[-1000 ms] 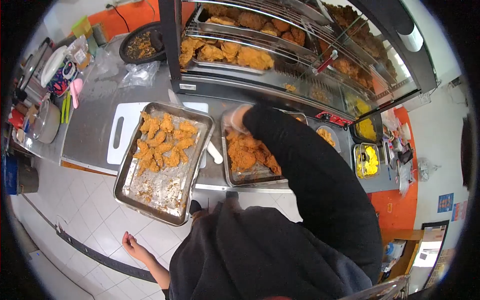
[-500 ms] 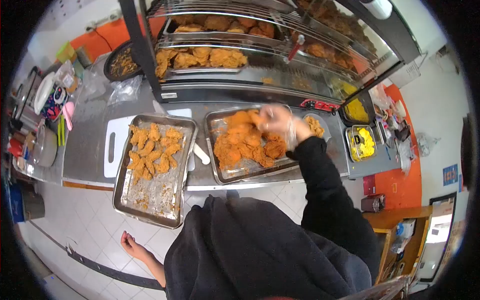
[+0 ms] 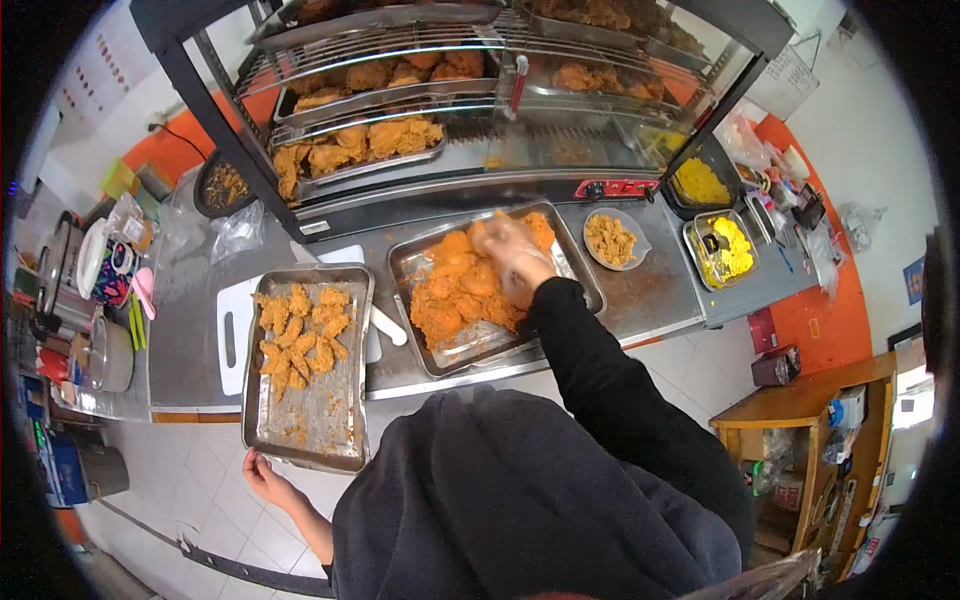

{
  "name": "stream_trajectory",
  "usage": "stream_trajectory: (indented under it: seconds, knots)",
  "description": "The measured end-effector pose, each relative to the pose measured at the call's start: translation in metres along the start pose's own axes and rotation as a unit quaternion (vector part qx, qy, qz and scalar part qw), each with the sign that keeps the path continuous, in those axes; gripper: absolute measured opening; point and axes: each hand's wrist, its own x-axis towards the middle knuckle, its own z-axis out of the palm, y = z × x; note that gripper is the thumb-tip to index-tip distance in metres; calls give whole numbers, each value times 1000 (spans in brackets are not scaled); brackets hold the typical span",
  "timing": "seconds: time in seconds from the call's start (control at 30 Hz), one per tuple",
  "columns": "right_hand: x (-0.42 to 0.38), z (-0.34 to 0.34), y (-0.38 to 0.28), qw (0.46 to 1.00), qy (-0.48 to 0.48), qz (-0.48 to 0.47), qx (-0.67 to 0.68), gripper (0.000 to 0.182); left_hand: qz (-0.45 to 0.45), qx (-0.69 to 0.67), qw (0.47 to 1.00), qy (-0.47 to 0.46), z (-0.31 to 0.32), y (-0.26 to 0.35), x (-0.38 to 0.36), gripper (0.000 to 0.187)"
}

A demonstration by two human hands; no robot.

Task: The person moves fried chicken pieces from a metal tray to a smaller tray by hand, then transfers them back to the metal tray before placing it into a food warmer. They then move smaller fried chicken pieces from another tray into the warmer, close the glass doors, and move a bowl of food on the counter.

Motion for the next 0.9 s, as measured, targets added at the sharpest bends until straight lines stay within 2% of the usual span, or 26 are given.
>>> stream_trajectory:
  seconds: [0.07, 0.1, 0.2, 0.23, 0.27, 0.33, 0.37, 0.4, 0.47, 0.53, 0.6, 0.67, 0.73, 0.8, 0.87, 0.9]
  knots:
    - [24, 20, 22, 973, 27, -114, -200, 29, 1, -4, 1000, 3, 0, 2, -1, 18]
    - [26, 27, 24, 977, 42, -118, -175, 43, 2, -3, 1000, 0, -2, 2, -2, 17]
    - [1, 8, 2, 954, 68, -181, -231, 36, -3, -9, 1000, 13, -10, -11, -5, 17]
    - [-31, -11, -40, 946, 114, -216, -215, 32, -6, -17, 1000, 24, -18, -16, -8, 17]
    - [-35, -7, -40, 938, 160, -238, -193, 33, -14, -2, 1000, 28, -20, -12, -13, 17]
    - [-35, -6, -51, 967, 125, -175, -134, 36, -6, 74, 996, 41, -24, -18, -23, 23]
    - [-30, 9, -56, 993, 84, -21, 76, 43, -35, 127, 990, 52, -29, -39, -24, 30]
    - [-32, 22, -71, 994, 69, -31, 79, 43, -63, 176, 980, 63, -31, -63, -23, 36]
    - [-45, 46, -114, 990, -92, -94, 46, 47, -179, 210, 961, -34, -27, -76, -35, 44]
    - [-58, 77, -153, 944, -113, -301, 71, 43, -292, 89, 943, -134, -1, 0, -61, 39]
    - [-58, 112, -182, 919, -131, -369, -42, 58, -232, 73, 951, -189, 6, -22, -73, 32]
    - [-44, 163, -182, 888, -108, -408, -184, 66, -220, 45, 958, -180, 9, -26, -79, 29]
    - [-40, 180, -193, 879, -175, -366, -252, 66, -204, 13, 960, -190, 8, -30, -77, 26]
    - [-32, 211, -186, 854, -190, -352, -333, 59, -169, 26, 963, -206, -3, -41, -68, 22]
    - [-34, 227, -190, 867, -271, -256, -330, 50, -159, 90, 956, -228, -13, -41, -61, 24]
    - [-46, 216, -190, 874, -263, -240, -330, 50, -154, 90, 953, -246, -16, -46, -58, 24]
